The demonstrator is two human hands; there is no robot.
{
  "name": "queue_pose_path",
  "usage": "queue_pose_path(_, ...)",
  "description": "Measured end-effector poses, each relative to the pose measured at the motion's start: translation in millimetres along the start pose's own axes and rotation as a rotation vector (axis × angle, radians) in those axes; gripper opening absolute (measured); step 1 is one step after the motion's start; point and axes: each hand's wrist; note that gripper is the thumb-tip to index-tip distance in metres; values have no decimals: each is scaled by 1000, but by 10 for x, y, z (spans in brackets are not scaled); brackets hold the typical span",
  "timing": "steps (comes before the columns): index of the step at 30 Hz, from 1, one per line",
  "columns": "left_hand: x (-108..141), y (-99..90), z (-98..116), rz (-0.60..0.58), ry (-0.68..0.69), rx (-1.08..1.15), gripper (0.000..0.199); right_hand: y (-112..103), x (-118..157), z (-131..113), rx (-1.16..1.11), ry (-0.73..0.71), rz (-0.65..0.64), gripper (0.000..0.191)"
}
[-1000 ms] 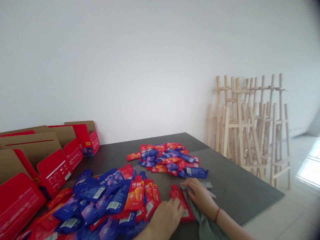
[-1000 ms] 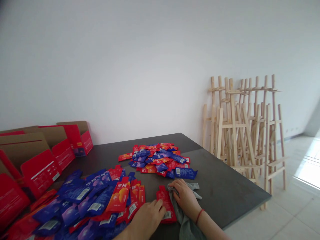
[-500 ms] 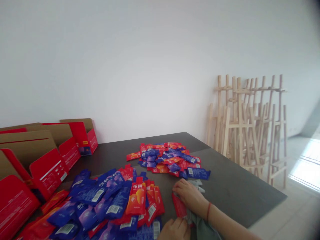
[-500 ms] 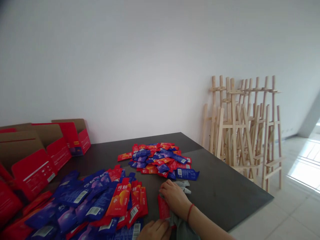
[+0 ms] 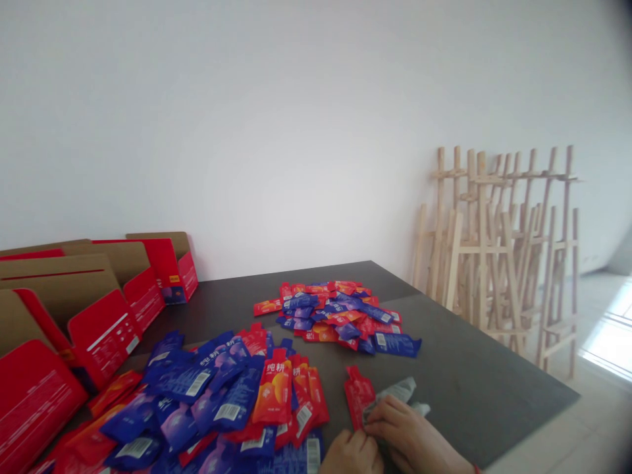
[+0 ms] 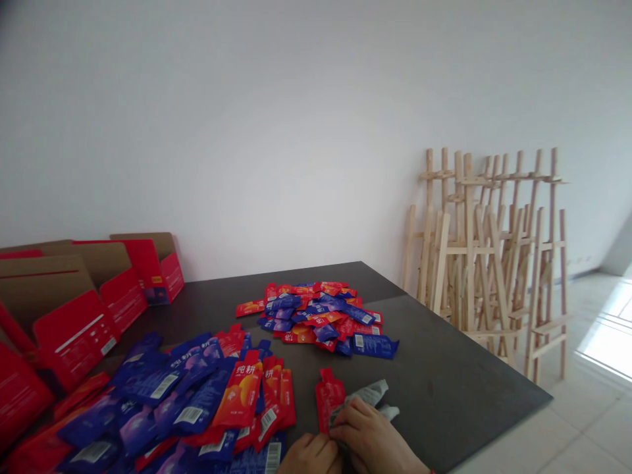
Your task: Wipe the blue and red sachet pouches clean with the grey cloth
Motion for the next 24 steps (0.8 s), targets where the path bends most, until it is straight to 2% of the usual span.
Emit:
queue_pose_path(3,-145,-195,-36,-186,-13,71,23,6,-215,98,20,123,27,43)
queue_pose_path(6,-357,-491,-77,-439,-47,188,22,24,-507,272,58,230,77,43)
queue_pose_path(8,-482,-679,-99,-584,-104,254,27,36,-607,361,63,239,93,39)
queue_pose_path(10,-556,-817,-119,-664,-190,286,33,46,-578,395,48,194,105,39)
queue_pose_path(12,-578,-892,-137,-686,-271,292,38,50,-449,378,10,125,110,43)
queue_pose_path(15,-581,-919,-151,-691,-319,287,46,56,-229,337,-55,78,111,47)
queue_pose_path(18,-645,-930,-133,-705,-336,283,45,78,-157,366,-93,163,155,43)
queue_pose_path(21,-754,-924,-105,-706,-359,267,40,122,-212,443,-100,289,201,38)
queue_pose_path(24,-810,-845,-104,-708,-288,205,29,156,-261,483,-97,331,218,36)
Point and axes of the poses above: each hand's wrist, its own x-axis away from the middle knuckle, its own y-axis out of the palm, z = x × y, and after that the axes turned 13 degrees about x, right-handed
